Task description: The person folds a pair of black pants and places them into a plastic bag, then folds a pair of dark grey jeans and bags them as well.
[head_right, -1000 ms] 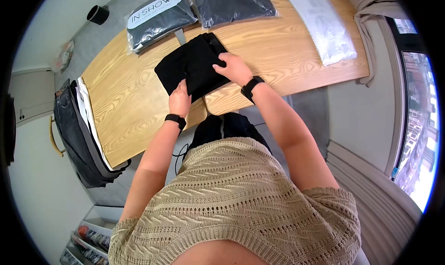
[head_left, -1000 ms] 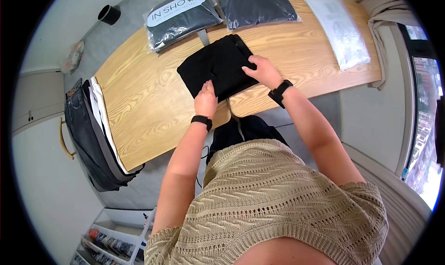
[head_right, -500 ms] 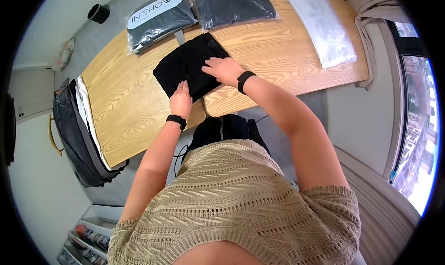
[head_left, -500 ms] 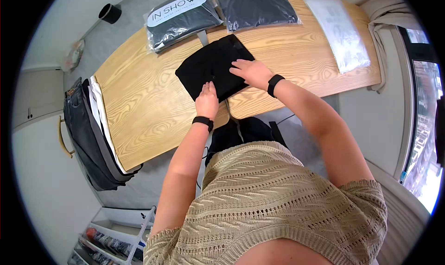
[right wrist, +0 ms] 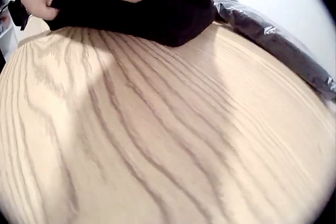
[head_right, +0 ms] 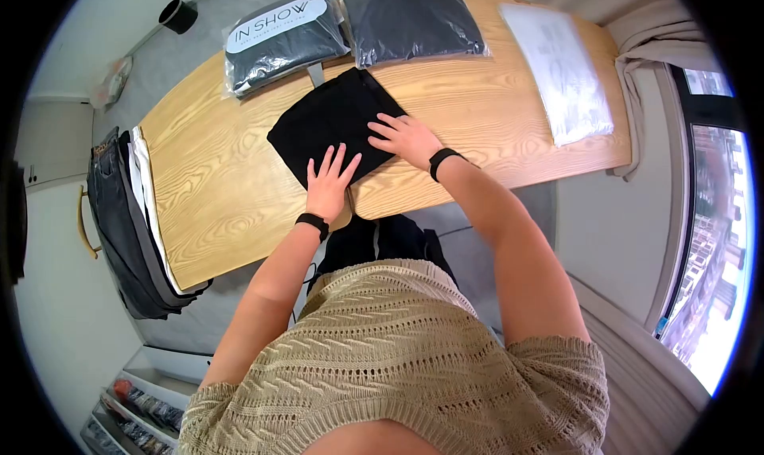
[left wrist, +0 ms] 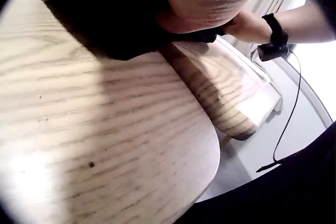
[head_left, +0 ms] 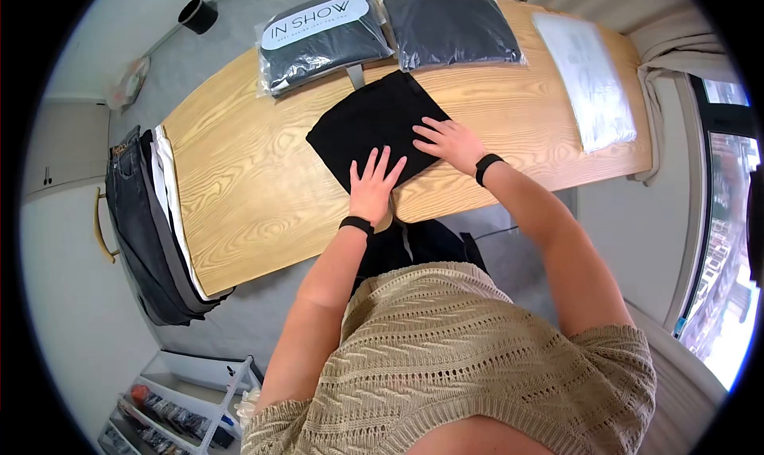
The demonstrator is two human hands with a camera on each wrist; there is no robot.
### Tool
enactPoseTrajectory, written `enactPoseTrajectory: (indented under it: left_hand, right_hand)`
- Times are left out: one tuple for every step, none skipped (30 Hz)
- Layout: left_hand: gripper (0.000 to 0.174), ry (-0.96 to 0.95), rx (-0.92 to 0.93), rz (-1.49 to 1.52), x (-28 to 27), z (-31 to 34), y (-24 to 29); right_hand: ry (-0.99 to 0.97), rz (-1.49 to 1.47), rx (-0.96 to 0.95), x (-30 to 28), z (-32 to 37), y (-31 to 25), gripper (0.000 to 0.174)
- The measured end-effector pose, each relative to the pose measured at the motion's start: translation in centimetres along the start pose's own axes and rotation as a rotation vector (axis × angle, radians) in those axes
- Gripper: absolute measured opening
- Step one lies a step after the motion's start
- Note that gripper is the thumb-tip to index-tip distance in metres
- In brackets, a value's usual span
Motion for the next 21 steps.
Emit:
enactPoseTrajectory:
  left_hand:
    - [0.070,-0.031,0.003,0.005,0.1,0.0,-0.2]
    - [0.070,-0.062,0.007,0.009,0.1,0.0,-0.2]
    - [0.070,-0.054,0.004,0.006,0.1,0.0,-0.2]
    - [0.070,-0.059,-0.003,0.006,0.2,0.0,-0.2]
    - [0.070,-0.064,-0.010,0.006,0.2,0.0,-0.2]
    - [0.071,-0.056,-0.020,0.013,0.4,0.0,-0.3]
    - [0.071,-0.049,-0.026,0.011,0.4,0.0,-0.3]
    - [0.070,-0.029,-0.032,0.012,0.4,0.0,-0.2]
    - [0.070,-0.008,-0.037,0.013,0.4,0.1,-0.2]
    - [0.071,-0.006,-0.057,0.005,0.4,0.2,-0.1]
    - [0.071,0.000,-0.058,0.002,0.4,0.1,0.0]
    - [0.071,-0.008,-0.062,0.006,0.7,0.1,0.0]
    - [0.072,-0.018,-0.066,0.012,0.6,-0.1,0.0]
    - [0.073,-0.052,-0.067,0.011,0.6,-0.2,0.0]
    - [0.073,-0.052,-0.067,0.014,0.7,-0.3,-0.2]
    - [0.073,-0.051,-0.059,0.012,0.7,-0.2,-0.3]
    - [0.073,-0.049,-0.046,0.009,0.6,-0.2,-0.3]
    - [0.073,-0.059,-0.032,0.009,0.7,-0.1,-0.4]
    - [0.074,-0.035,-0.018,0.024,0.6,-0.1,-0.5]
    - [0.073,-0.058,0.002,0.039,0.6,0.1,-0.6]
    - [0.073,-0.079,0.023,0.056,0.5,0.4,-0.7]
  right_hand:
    - [-0.006,-0.013,0.020,0.1,-0.1,0.0,0.038]
    - [-0.010,-0.026,0.040,0.1,-0.1,0.1,0.039]
    - [-0.007,-0.019,0.035,-0.3,-0.3,0.1,0.039]
    - [-0.022,-0.016,0.037,-0.8,-0.5,0.3,0.040]
    - [-0.038,-0.013,0.038,-1.1,-0.7,0.3,0.040]
    - [-0.076,-0.010,0.053,-1.4,-1.0,0.3,0.039]
    - [-0.081,0.057,0.017,-2.5,-1.3,-0.1,0.037]
    - [-0.020,0.088,0.003,-3.2,-1.3,-0.4,0.039]
    - [0.042,0.119,-0.011,-3.6,-1.4,-0.6,0.040]
    - [0.046,0.125,-0.016,-3.4,-1.4,-0.4,0.040]
    - [0.030,0.104,0.099,-2.9,-1.5,0.3,0.048]
    - [0.014,0.083,0.215,-2.2,-1.6,0.9,0.057]
    - [0.015,0.086,0.213,-1.2,-1.5,0.9,0.057]
    - [-0.052,-0.056,0.342,0.1,-1.4,1.2,0.058]
    - [-0.121,-0.199,0.471,0.6,-1.3,1.4,0.060]
    - [-0.084,-0.332,0.512,0.7,-1.0,1.4,0.066]
    - [-0.089,-0.328,0.516,0.9,-0.8,1.1,0.066]
    - [-0.058,-0.393,0.548,1.3,-0.6,1.0,0.064]
    - [-0.022,-0.454,0.579,1.3,-0.6,1.0,0.063]
    - [0.013,-0.478,0.586,1.2,-0.2,0.7,0.061]
    - [0.045,-0.446,0.553,1.6,0.4,0.6,0.060]
Point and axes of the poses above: each hand's wrist, its own z-axis away from the middle knuckle, its own x-axis out of the palm, y = z × x, the point moved 4 cm from there along -z, towards the middle knuckle, and after that the axes turned 13 degrees about x, right-handed, at the moved point
